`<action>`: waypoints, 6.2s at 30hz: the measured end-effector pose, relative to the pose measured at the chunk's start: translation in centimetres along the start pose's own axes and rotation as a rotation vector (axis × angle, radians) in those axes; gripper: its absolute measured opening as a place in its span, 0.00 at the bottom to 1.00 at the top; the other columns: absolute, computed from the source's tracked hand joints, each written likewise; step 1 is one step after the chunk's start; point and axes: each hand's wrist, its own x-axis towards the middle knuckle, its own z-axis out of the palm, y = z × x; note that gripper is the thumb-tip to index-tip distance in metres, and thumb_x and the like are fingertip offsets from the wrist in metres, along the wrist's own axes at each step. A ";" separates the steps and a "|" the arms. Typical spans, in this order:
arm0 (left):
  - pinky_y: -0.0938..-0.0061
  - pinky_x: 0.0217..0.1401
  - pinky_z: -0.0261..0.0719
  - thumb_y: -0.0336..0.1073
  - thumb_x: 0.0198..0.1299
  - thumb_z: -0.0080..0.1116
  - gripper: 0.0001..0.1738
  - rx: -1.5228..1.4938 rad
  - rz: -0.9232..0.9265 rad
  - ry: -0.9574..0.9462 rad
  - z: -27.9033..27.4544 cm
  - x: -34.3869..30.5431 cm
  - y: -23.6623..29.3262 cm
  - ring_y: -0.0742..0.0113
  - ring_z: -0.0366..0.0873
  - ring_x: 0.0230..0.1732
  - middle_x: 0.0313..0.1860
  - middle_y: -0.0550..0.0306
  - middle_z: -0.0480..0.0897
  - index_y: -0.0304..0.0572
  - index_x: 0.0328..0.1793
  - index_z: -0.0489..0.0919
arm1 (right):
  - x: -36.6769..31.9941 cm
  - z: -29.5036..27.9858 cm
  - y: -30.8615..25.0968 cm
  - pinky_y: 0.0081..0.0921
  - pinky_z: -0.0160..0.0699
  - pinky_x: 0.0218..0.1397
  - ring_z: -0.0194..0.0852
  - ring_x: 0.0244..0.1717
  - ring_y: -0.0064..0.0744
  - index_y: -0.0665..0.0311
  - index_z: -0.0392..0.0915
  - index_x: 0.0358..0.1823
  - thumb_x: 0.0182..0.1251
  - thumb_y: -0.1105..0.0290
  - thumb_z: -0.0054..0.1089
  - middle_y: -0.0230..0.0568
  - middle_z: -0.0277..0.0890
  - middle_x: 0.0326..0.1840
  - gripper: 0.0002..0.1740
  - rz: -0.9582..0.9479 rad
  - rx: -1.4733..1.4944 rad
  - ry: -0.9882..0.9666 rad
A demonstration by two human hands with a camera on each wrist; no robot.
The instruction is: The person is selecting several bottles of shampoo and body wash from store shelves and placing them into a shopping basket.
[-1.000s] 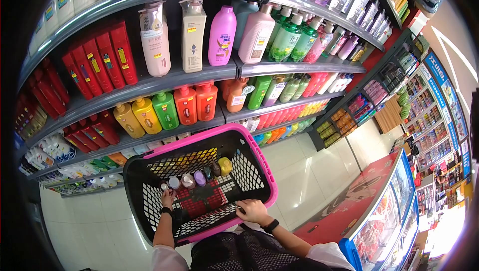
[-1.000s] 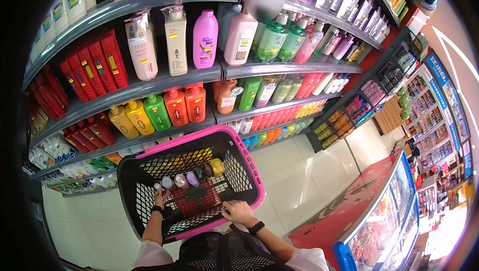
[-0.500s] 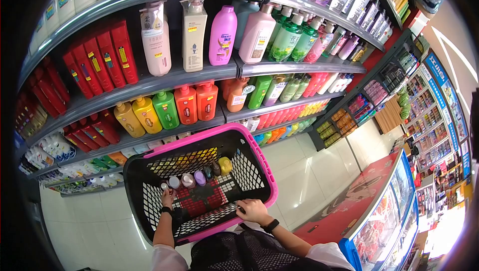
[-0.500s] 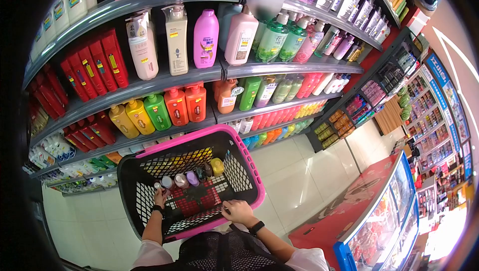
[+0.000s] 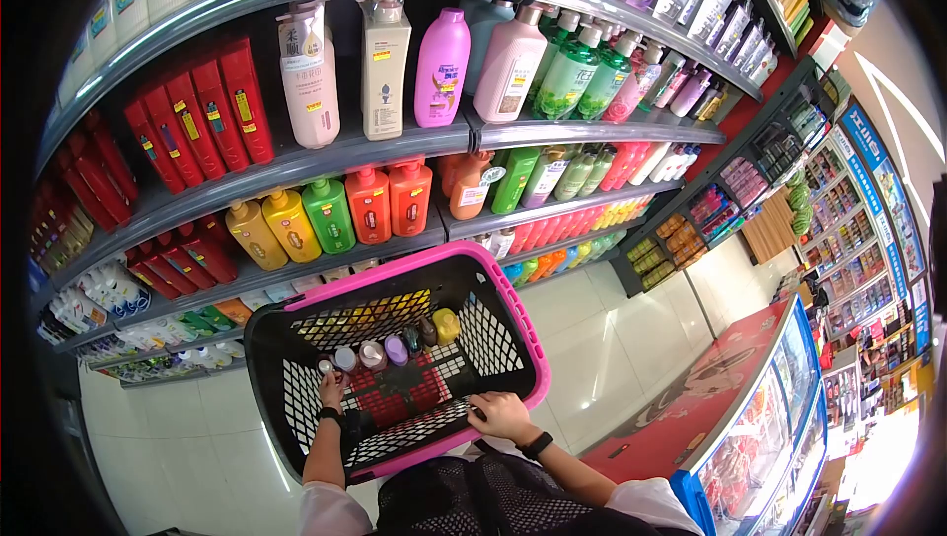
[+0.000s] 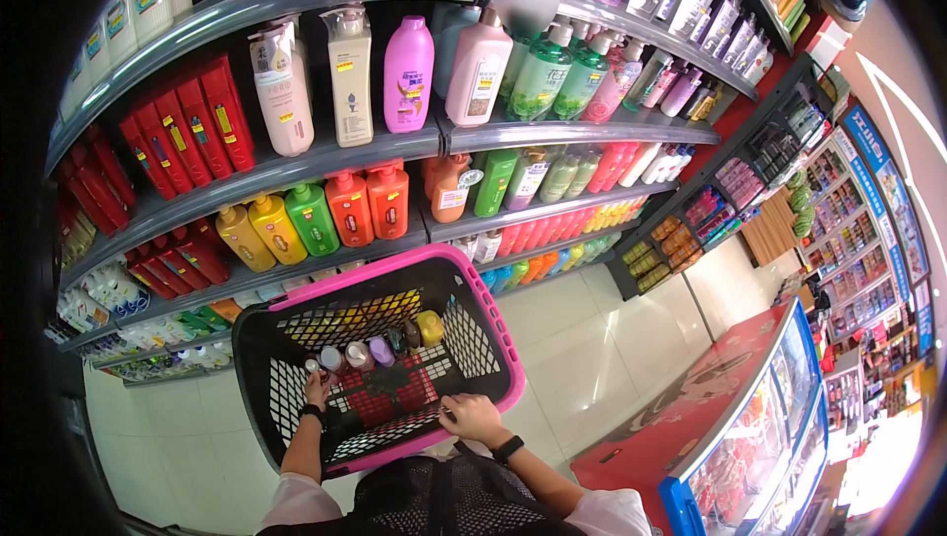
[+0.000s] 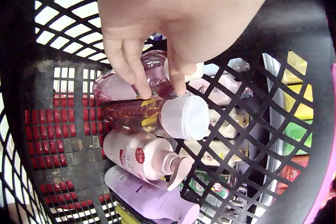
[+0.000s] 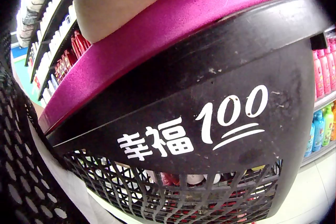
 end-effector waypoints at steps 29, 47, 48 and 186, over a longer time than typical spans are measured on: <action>0.84 0.23 0.59 0.55 0.71 0.47 0.19 0.025 0.033 -0.026 0.4 -1.0 0.7 0.78 0.77 0.28 0.33 0.69 0.78 0.50 0.41 0.78 | 0.1 -0.2 0.1 0.35 0.79 0.29 0.80 0.27 0.39 0.61 0.77 0.31 0.58 0.62 0.58 0.40 0.78 0.24 0.10 -0.018 0.017 0.003; 0.63 0.28 0.79 0.54 0.66 0.49 0.24 1.277 0.098 -0.222 -4.5 0.6 3.2 0.52 0.85 0.39 0.40 0.48 0.83 0.39 0.46 0.80 | 0.4 1.8 1.7 0.42 0.83 0.38 0.80 0.39 0.48 0.61 0.74 0.44 0.67 0.54 0.50 0.47 0.78 0.37 0.17 -0.187 0.067 -0.401; 0.58 0.39 0.83 0.53 0.62 0.52 0.24 2.117 0.458 -0.409 -5.7 1.8 2.5 0.47 0.85 0.42 0.42 0.42 0.85 0.36 0.45 0.81 | 0.7 1.5 2.2 0.42 0.83 0.38 0.80 0.39 0.48 0.61 0.74 0.44 0.67 0.54 0.50 0.47 0.78 0.37 0.17 -0.218 0.070 -0.416; 0.79 0.21 0.51 0.45 0.73 0.44 0.29 0.134 0.418 -0.041 24.9 -49.0 19.8 0.81 0.56 0.17 0.12 0.68 0.64 0.42 0.16 0.65 | 5.7 -15.6 3.9 0.40 0.60 0.68 0.65 0.65 0.51 0.69 0.64 0.63 0.71 0.66 0.42 0.53 0.66 0.62 0.22 -0.429 1.223 -0.333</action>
